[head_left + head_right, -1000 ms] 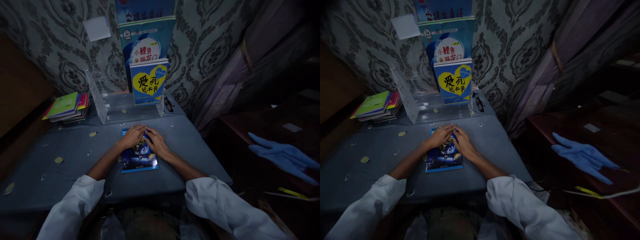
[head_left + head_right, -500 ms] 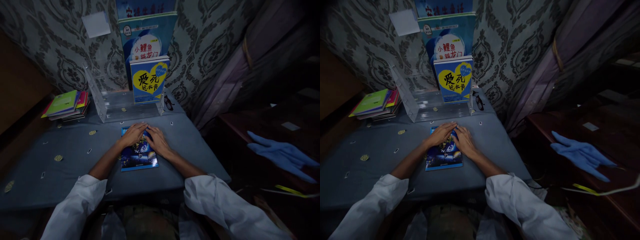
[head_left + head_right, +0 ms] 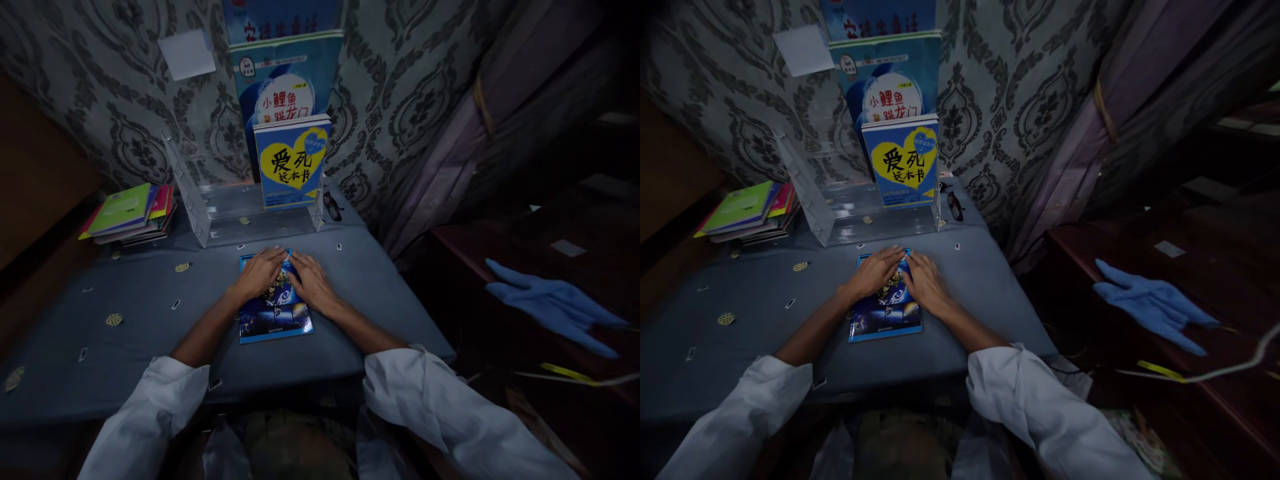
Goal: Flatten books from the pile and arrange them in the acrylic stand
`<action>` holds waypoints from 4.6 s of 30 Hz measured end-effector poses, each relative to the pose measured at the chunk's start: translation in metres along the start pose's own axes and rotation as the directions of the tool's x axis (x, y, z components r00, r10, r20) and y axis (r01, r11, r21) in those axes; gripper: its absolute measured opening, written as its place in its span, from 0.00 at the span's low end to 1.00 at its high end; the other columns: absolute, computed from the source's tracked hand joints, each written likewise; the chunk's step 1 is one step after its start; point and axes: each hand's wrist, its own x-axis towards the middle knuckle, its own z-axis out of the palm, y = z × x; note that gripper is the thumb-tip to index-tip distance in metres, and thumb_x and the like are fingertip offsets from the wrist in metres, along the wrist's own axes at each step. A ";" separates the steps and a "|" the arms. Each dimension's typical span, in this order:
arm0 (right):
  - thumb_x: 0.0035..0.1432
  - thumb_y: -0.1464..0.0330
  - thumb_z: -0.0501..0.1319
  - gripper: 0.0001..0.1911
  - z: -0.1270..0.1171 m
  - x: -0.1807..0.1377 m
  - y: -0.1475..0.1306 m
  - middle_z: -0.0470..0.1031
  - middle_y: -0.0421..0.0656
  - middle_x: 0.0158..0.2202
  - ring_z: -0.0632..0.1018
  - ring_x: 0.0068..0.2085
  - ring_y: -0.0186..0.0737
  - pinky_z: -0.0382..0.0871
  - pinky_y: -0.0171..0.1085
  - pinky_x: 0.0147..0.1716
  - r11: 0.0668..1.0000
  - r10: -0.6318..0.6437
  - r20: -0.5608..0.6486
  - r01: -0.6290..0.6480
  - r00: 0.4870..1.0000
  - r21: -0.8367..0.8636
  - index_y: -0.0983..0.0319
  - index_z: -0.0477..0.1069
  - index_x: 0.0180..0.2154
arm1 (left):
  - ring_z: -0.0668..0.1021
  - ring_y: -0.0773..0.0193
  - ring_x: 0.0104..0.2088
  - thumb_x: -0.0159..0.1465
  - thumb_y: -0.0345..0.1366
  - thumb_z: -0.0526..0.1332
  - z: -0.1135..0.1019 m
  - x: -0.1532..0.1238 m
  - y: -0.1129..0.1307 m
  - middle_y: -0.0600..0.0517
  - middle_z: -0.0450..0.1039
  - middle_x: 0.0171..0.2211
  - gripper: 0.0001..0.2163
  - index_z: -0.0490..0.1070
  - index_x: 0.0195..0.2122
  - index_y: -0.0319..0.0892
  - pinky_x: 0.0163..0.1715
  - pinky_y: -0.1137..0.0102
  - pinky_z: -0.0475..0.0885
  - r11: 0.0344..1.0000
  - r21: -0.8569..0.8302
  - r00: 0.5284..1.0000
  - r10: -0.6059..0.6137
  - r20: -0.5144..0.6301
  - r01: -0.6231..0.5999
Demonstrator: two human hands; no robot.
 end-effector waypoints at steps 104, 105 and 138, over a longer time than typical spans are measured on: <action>0.68 0.67 0.57 0.24 -0.019 -0.085 -0.006 0.69 0.53 0.64 0.70 0.65 0.48 0.67 0.54 0.63 0.955 -0.164 0.043 0.148 0.985 0.258 0.59 0.65 0.64 | 0.70 0.55 0.65 0.73 0.44 0.55 -0.026 -0.064 0.068 0.39 0.67 0.64 0.21 0.65 0.62 0.36 0.63 0.60 0.66 0.980 0.089 0.980 0.169 0.103 -0.178; 0.68 0.67 0.57 0.23 -0.017 -0.081 -0.004 0.69 0.52 0.64 0.70 0.65 0.48 0.67 0.54 0.63 0.954 -0.161 0.033 0.147 0.986 0.260 0.59 0.66 0.64 | 0.70 0.55 0.64 0.73 0.44 0.55 -0.026 -0.061 0.066 0.39 0.68 0.63 0.21 0.65 0.62 0.36 0.63 0.60 0.66 0.980 0.096 0.981 0.164 0.099 -0.174; 0.68 0.68 0.53 0.25 -0.031 -0.108 -0.030 0.69 0.52 0.64 0.69 0.65 0.49 0.66 0.55 0.64 0.967 -0.104 0.075 0.083 0.992 0.240 0.61 0.65 0.65 | 0.67 0.55 0.67 0.70 0.26 0.51 -0.015 -0.079 0.102 0.39 0.67 0.64 0.20 0.65 0.63 0.34 0.65 0.59 0.64 0.973 0.212 0.992 0.067 0.111 -0.090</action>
